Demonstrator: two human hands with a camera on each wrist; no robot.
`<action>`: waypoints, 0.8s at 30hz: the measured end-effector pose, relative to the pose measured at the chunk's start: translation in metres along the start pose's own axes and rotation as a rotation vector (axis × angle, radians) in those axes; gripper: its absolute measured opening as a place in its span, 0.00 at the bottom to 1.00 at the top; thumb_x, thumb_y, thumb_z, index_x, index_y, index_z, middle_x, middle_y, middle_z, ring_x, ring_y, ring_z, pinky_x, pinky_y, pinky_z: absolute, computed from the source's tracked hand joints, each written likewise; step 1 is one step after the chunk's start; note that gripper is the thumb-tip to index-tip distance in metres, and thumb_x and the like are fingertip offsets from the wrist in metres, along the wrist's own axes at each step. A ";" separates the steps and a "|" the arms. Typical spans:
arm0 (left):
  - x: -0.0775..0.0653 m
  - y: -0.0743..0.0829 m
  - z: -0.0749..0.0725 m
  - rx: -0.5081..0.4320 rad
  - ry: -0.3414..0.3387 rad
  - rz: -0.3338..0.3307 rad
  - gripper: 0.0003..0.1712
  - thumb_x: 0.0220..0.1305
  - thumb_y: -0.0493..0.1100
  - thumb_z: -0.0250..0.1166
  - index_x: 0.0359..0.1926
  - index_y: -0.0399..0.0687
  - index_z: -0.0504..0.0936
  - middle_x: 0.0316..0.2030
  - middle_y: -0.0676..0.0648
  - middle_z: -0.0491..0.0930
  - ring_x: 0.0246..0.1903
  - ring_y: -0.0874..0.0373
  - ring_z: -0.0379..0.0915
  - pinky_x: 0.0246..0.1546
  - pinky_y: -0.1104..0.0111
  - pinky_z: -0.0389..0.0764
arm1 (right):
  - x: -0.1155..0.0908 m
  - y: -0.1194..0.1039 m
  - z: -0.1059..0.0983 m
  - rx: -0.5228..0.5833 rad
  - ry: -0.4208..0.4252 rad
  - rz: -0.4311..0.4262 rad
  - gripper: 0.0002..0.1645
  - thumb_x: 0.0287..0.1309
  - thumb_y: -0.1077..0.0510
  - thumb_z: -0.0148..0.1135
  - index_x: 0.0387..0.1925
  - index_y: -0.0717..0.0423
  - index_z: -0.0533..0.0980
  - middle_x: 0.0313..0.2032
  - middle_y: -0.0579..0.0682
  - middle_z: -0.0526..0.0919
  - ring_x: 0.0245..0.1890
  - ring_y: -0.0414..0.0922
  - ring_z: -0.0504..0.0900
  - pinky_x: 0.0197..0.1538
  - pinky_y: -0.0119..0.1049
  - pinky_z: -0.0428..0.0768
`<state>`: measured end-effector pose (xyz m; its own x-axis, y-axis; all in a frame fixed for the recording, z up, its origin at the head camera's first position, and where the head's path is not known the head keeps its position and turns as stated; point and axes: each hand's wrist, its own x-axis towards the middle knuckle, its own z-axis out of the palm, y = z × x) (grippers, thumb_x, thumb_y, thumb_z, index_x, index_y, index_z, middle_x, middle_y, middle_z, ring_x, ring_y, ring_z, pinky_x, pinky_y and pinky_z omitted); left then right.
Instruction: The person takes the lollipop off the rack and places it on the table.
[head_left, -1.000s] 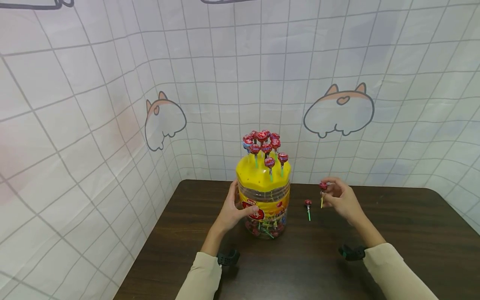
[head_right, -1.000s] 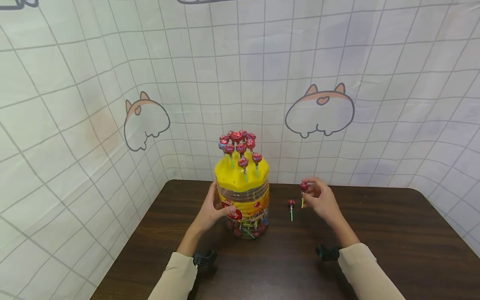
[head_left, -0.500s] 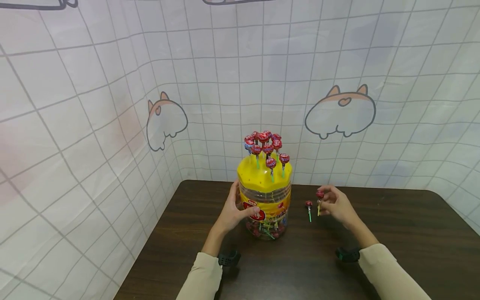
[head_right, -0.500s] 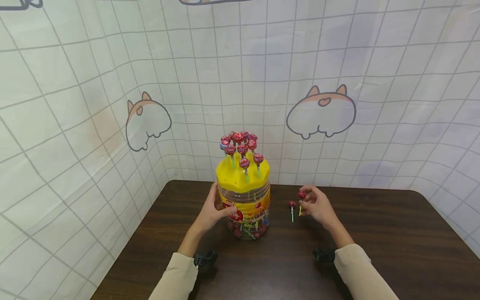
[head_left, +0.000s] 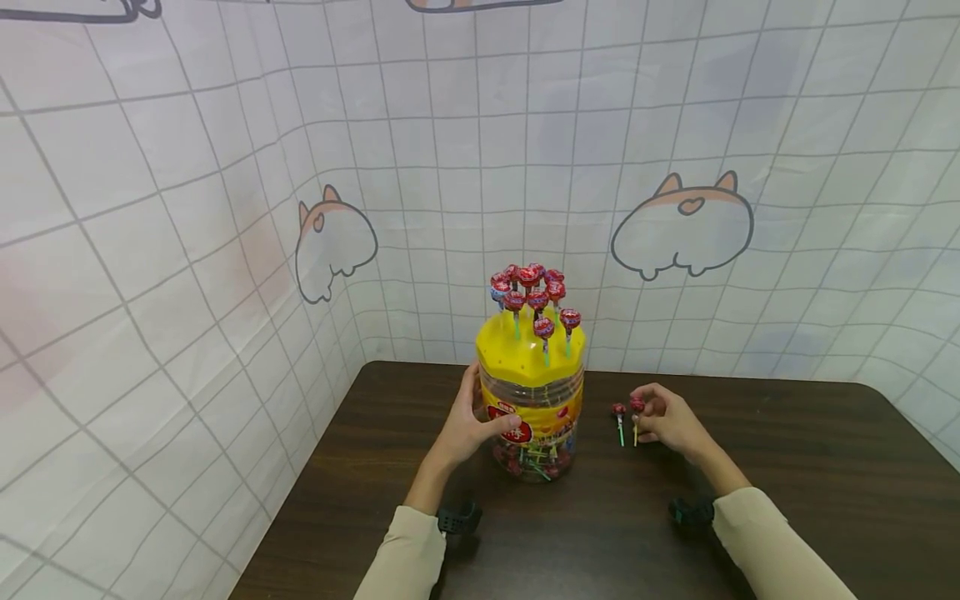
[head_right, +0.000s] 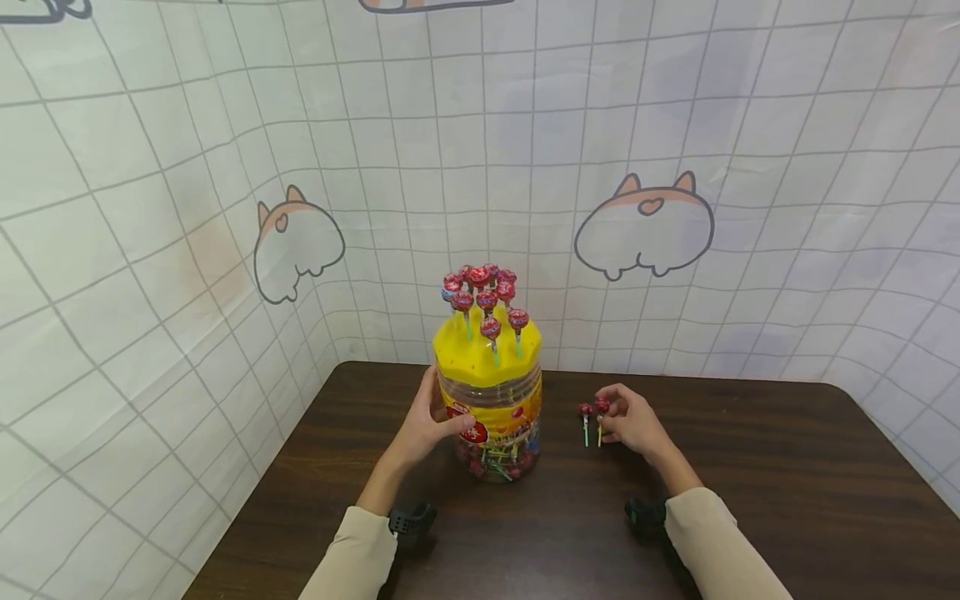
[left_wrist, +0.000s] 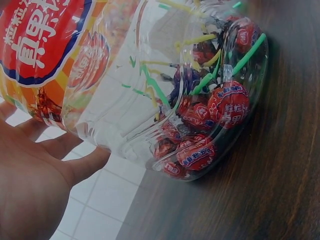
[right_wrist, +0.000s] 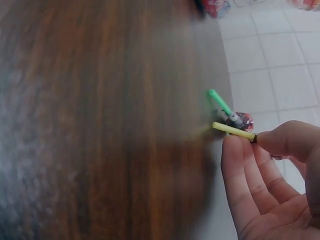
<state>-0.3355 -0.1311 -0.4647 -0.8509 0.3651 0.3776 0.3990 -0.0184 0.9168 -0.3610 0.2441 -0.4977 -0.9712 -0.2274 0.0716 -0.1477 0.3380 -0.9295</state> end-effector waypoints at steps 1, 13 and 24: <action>0.000 0.000 0.000 0.001 0.000 0.000 0.56 0.59 0.56 0.76 0.78 0.71 0.49 0.70 0.49 0.64 0.66 0.49 0.67 0.65 0.47 0.75 | 0.000 0.000 0.000 -0.007 0.003 0.004 0.27 0.66 0.71 0.59 0.64 0.69 0.65 0.37 0.59 0.77 0.34 0.44 0.83 0.39 0.43 0.89; 0.001 0.001 -0.001 -0.029 -0.010 0.004 0.55 0.60 0.52 0.76 0.78 0.71 0.49 0.70 0.50 0.65 0.67 0.49 0.66 0.67 0.50 0.75 | 0.006 0.006 -0.005 -0.206 0.035 -0.041 0.25 0.62 0.68 0.67 0.60 0.67 0.72 0.34 0.58 0.82 0.31 0.41 0.74 0.33 0.34 0.71; 0.000 -0.002 0.000 -0.008 -0.001 -0.001 0.56 0.60 0.55 0.75 0.79 0.72 0.48 0.71 0.51 0.64 0.67 0.51 0.67 0.66 0.50 0.75 | 0.007 0.012 -0.006 -0.239 0.020 -0.016 0.25 0.60 0.68 0.68 0.58 0.67 0.73 0.41 0.64 0.82 0.37 0.47 0.76 0.37 0.38 0.73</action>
<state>-0.3361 -0.1311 -0.4668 -0.8512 0.3660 0.3762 0.3949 -0.0254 0.9184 -0.3706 0.2521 -0.5060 -0.9715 -0.2172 0.0948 -0.2007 0.5414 -0.8164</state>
